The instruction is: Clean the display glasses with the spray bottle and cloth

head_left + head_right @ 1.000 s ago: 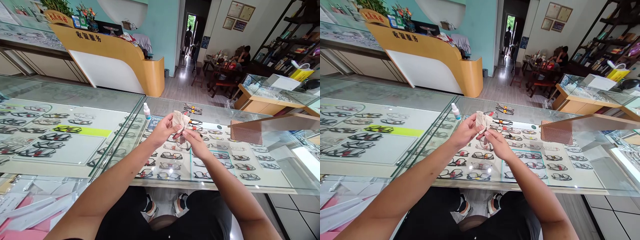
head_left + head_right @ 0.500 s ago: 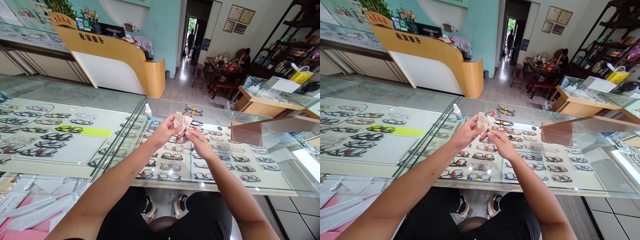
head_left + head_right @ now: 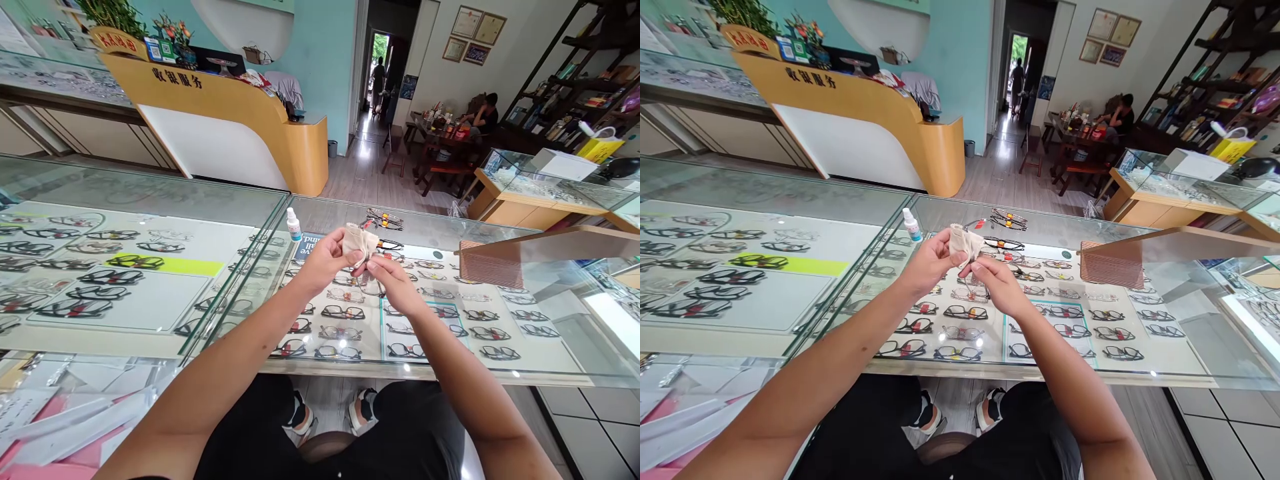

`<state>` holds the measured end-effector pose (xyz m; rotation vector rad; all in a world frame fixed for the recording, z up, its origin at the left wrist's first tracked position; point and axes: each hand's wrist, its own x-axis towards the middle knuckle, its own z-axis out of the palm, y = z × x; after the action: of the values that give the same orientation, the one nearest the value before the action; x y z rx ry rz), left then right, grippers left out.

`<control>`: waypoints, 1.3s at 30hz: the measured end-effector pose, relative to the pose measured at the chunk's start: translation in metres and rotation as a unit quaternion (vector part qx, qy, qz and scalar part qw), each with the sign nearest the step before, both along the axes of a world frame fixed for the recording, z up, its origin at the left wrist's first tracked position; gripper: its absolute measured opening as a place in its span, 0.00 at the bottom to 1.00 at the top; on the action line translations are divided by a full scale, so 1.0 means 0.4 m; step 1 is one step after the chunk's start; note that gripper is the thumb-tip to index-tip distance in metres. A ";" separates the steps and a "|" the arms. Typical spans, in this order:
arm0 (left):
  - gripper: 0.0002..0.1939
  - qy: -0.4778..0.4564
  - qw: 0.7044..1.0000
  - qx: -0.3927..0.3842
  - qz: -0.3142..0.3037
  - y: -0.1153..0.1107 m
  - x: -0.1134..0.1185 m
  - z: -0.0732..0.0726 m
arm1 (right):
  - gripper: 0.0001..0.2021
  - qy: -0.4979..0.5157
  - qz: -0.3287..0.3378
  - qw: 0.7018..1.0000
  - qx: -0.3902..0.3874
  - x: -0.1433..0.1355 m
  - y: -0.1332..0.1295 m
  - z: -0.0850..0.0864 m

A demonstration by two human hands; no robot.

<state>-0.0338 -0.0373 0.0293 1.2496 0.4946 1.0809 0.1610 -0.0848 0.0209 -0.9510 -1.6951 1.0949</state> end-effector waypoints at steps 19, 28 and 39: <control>0.24 -0.097 0.979 -0.166 0.069 0.043 0.001 -0.050 | 0.25 0.058 -0.031 0.998 -0.002 0.027 0.027 -0.012; 0.28 -0.041 0.984 -0.173 -0.034 -0.003 0.024 -0.053 | 0.22 0.130 -0.111 0.985 0.036 0.044 0.051 -0.030; 0.31 0.004 0.989 -0.135 -0.064 -0.018 0.033 -0.053 | 0.21 0.121 -0.094 0.987 0.045 0.025 0.052 -0.047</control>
<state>-0.0208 -0.0447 0.0080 1.0330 0.5410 0.8689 0.1709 -0.0641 0.0023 -0.8638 -1.4146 0.9598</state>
